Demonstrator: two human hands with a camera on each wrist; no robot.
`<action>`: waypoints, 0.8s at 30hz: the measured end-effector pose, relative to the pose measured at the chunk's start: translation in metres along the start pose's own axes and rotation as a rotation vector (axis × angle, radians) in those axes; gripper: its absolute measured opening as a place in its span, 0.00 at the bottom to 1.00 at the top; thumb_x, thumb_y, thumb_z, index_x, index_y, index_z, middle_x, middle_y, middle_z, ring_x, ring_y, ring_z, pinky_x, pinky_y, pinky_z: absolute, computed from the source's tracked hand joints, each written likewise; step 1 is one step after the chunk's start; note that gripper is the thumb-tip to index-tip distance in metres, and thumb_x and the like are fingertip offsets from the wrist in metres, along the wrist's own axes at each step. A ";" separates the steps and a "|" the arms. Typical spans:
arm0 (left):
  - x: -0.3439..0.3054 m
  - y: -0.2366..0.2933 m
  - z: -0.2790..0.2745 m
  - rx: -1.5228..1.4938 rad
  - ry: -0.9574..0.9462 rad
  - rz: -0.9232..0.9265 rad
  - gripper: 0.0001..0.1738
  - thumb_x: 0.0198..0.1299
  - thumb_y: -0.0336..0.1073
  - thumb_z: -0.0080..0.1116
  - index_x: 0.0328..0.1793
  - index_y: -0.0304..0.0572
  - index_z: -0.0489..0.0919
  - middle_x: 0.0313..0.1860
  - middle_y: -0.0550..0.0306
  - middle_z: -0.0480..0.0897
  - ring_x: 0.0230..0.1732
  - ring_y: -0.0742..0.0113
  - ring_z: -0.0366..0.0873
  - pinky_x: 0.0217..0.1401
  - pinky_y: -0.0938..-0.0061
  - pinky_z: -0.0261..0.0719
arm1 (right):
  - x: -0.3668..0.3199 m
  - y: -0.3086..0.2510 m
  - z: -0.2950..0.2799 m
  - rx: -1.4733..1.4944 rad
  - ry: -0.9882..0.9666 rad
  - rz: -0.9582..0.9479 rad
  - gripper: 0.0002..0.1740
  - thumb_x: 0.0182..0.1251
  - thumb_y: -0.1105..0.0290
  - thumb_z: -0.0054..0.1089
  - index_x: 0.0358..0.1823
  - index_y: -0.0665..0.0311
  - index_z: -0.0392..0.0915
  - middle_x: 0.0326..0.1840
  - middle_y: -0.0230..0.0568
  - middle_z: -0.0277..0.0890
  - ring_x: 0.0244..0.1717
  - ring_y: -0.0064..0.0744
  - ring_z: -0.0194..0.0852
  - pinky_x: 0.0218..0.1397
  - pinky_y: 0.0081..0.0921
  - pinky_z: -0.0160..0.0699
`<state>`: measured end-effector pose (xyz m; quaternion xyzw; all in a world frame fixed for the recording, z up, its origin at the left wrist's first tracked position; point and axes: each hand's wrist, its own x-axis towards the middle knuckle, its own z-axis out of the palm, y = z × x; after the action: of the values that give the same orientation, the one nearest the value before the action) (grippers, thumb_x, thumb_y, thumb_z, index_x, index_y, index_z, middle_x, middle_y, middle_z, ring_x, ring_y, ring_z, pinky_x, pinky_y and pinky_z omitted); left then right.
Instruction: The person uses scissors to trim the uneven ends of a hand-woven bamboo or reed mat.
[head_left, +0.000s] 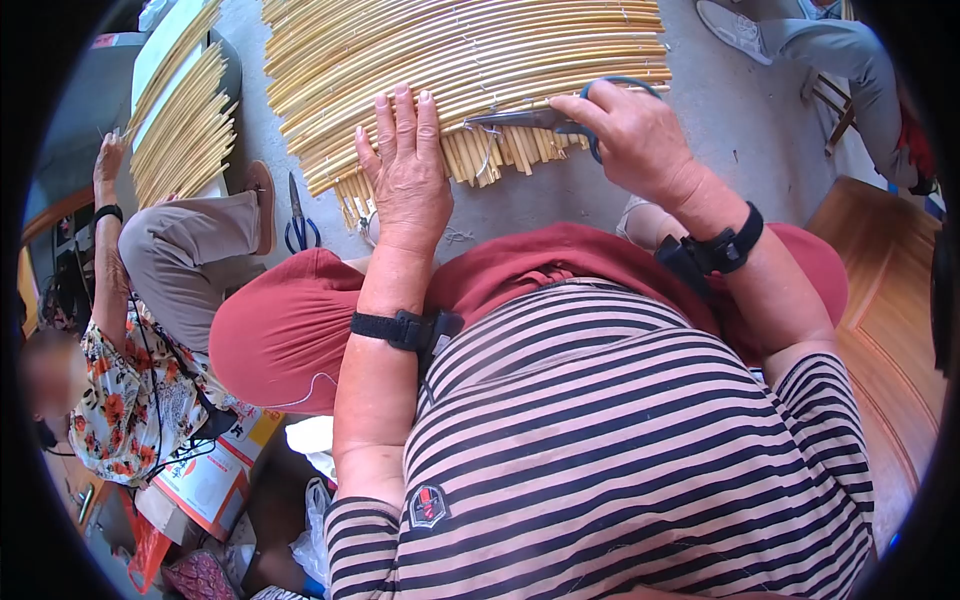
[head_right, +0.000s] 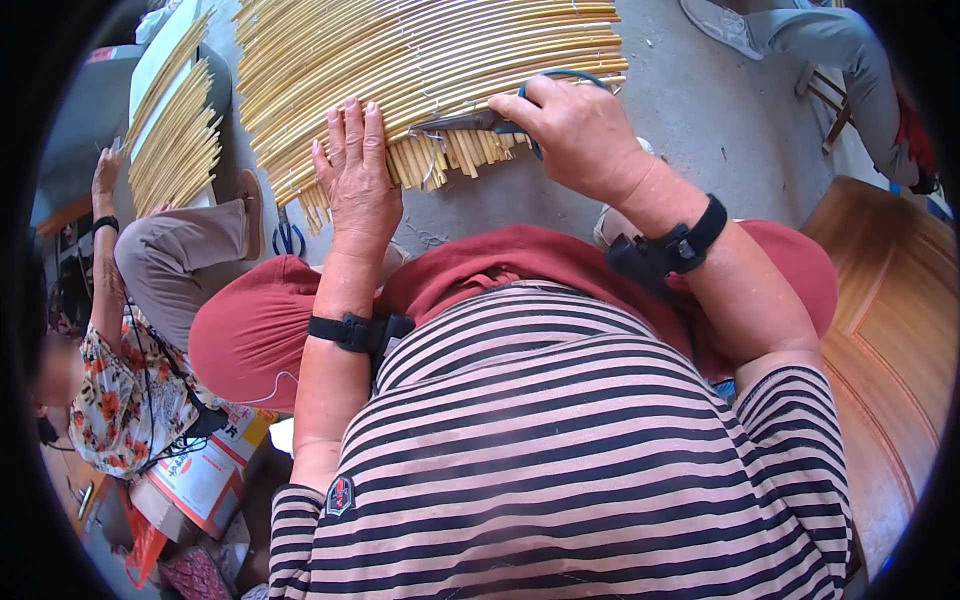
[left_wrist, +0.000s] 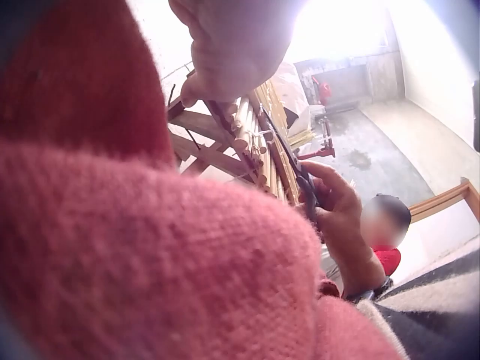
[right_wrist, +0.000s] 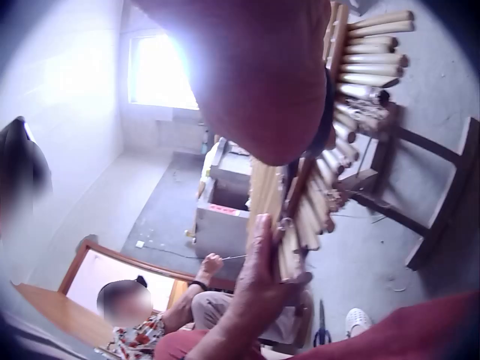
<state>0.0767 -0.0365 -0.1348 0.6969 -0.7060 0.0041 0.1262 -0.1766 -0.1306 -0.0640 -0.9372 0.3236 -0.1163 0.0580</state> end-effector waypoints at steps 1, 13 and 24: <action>0.001 0.000 -0.001 -0.009 0.001 -0.001 0.47 0.53 0.24 0.59 0.81 0.48 0.56 0.83 0.48 0.53 0.83 0.47 0.46 0.79 0.43 0.41 | -0.004 -0.002 0.005 0.014 0.032 0.003 0.29 0.52 0.83 0.56 0.58 0.54 0.78 0.36 0.38 0.74 0.39 0.42 0.78 0.41 0.37 0.79; 0.003 0.001 -0.016 -0.087 -0.009 -0.123 0.54 0.50 0.33 0.68 0.81 0.39 0.50 0.81 0.32 0.46 0.82 0.36 0.40 0.80 0.42 0.38 | -0.001 0.009 0.013 0.148 0.020 0.022 0.34 0.47 0.86 0.55 0.59 0.52 0.78 0.36 0.38 0.73 0.39 0.44 0.77 0.41 0.38 0.80; 0.004 0.002 -0.014 0.058 -0.114 -0.217 0.66 0.42 0.38 0.75 0.82 0.37 0.41 0.81 0.30 0.42 0.82 0.30 0.35 0.79 0.39 0.36 | 0.029 0.003 -0.019 0.001 -0.059 -0.018 0.27 0.55 0.82 0.56 0.57 0.52 0.80 0.36 0.39 0.73 0.38 0.43 0.77 0.39 0.38 0.79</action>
<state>0.0775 -0.0378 -0.1203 0.7716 -0.6321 -0.0290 0.0653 -0.1612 -0.1509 -0.0410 -0.9430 0.3134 -0.0894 0.0667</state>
